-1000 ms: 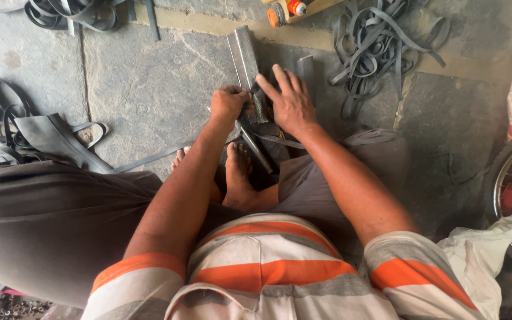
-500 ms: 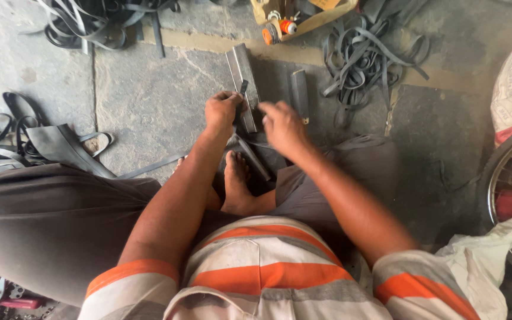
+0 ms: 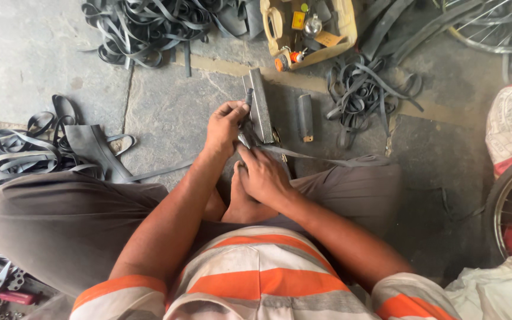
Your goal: The person sits on the floor and repairs bicycle inner tubes by cutting rubber patches, applying glue, and pressing them onto the tubes. They use a hammer to flatten the patches and a small tube of adhesive to bond the patches to the tubes.
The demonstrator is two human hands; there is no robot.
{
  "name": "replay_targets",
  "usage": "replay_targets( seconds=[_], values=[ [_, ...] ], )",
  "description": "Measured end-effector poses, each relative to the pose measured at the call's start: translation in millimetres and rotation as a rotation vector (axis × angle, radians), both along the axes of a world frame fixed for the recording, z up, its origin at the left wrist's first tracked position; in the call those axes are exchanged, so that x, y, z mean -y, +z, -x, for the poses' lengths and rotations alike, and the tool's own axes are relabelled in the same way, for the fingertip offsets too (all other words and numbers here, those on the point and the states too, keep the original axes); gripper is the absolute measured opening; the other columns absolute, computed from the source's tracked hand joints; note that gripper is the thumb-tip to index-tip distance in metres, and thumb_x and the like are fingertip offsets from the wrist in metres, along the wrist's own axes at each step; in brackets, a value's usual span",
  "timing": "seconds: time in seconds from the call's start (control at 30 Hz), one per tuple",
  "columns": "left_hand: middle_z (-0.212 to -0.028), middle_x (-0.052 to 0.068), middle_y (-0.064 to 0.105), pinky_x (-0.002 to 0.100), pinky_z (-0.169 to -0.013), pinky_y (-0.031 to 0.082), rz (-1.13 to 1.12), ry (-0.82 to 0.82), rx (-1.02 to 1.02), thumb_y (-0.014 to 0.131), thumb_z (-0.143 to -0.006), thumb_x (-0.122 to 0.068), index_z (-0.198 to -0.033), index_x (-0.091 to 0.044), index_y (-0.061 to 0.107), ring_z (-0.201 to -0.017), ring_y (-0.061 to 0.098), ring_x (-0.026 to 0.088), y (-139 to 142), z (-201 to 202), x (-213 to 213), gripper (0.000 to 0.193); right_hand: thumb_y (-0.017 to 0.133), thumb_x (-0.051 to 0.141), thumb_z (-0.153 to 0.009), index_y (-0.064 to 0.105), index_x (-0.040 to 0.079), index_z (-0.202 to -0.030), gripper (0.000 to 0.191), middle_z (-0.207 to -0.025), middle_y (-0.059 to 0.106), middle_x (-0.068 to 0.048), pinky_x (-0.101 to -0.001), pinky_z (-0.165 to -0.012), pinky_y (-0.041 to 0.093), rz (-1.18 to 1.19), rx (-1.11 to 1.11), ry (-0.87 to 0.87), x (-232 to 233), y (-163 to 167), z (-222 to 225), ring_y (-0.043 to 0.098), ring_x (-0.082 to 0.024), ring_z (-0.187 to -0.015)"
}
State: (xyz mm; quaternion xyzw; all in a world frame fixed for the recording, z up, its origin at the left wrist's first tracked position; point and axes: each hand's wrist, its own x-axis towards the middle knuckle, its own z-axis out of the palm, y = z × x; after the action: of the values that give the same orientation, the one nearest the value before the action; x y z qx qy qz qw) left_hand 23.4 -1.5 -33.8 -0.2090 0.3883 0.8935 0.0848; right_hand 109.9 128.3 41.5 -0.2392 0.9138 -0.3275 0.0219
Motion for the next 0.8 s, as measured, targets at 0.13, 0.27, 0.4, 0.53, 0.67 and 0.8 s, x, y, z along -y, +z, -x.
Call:
replay_targets(
  seconds=[0.13, 0.27, 0.4, 0.53, 0.67, 0.8],
  values=[
    [-0.12, 0.008, 0.072, 0.029, -0.087, 0.055, -0.093, 0.007, -0.124, 0.073, -0.091, -0.002, -0.093, -0.001, 0.071, -0.097, 0.067, 0.014, 3, -24, 1, 0.004, 0.066, 0.016, -0.092, 0.049, 0.0, -0.14, 0.053, -0.108, 0.068, -0.025, -0.0492, -0.082, 0.055, -0.128, -0.07, -0.026, 9, 7, -11, 0.067, -0.042, -0.095],
    [-0.127, 0.009, 0.071, 0.03, -0.094, 0.053, -0.041, 0.077, -0.125, 0.072, -0.091, -0.003, -0.094, -0.002, 0.071, -0.105, 0.067, 0.016, 9, -34, 31, 0.003, 0.065, 0.008, -0.087, 0.036, 0.001, -0.154, 0.073, -0.1, 0.069, -0.02, -0.0436, -0.079, 0.059, 0.006, 0.26, 0.093, 24, 18, -27, 0.071, -0.034, -0.09],
    [-0.112, 0.016, 0.064, 0.033, -0.086, 0.046, -0.119, 0.15, -0.024, 0.075, -0.098, -0.001, -0.106, -0.002, 0.073, -0.097, 0.057, 0.022, 20, -38, 43, 0.008, 0.071, 0.006, -0.086, 0.029, 0.001, -0.157, 0.082, -0.103, 0.07, -0.019, -0.0441, -0.076, 0.058, 0.074, 0.272, 0.103, 42, 31, -32, 0.071, -0.033, -0.084],
    [-0.119, 0.007, 0.072, 0.029, -0.09, 0.053, -0.17, 0.124, -0.144, 0.074, -0.089, -0.003, -0.097, -0.003, 0.071, -0.1, 0.065, 0.014, 33, -45, 37, 0.008, 0.074, 0.002, -0.081, 0.024, 0.003, -0.157, 0.092, -0.122, 0.063, -0.028, -0.042, -0.086, 0.056, 0.211, -0.107, 0.074, 49, 37, -33, 0.066, -0.041, -0.104],
    [-0.113, 0.009, 0.067, 0.03, -0.09, 0.05, -0.226, 0.203, -0.178, 0.075, -0.096, -0.002, -0.103, -0.003, 0.071, -0.097, 0.06, 0.016, 45, -44, 48, 0.008, 0.067, 0.006, -0.089, 0.009, 0.007, -0.165, 0.096, -0.106, 0.075, -0.011, -0.0357, -0.088, 0.056, 0.334, 0.579, 0.234, 45, 35, -33, 0.073, -0.023, -0.095],
    [-0.128, 0.007, 0.073, 0.038, -0.065, 0.031, -0.134, 0.129, 0.006, 0.073, -0.093, -0.002, -0.101, -0.003, 0.069, -0.074, 0.043, 0.024, 57, -47, 36, 0.009, 0.062, 0.003, -0.09, 0.019, 0.006, -0.165, 0.087, -0.109, 0.069, -0.014, -0.0359, -0.089, 0.058, 0.3, 0.521, 0.07, 42, 35, -30, 0.07, -0.022, -0.098]
  ],
)
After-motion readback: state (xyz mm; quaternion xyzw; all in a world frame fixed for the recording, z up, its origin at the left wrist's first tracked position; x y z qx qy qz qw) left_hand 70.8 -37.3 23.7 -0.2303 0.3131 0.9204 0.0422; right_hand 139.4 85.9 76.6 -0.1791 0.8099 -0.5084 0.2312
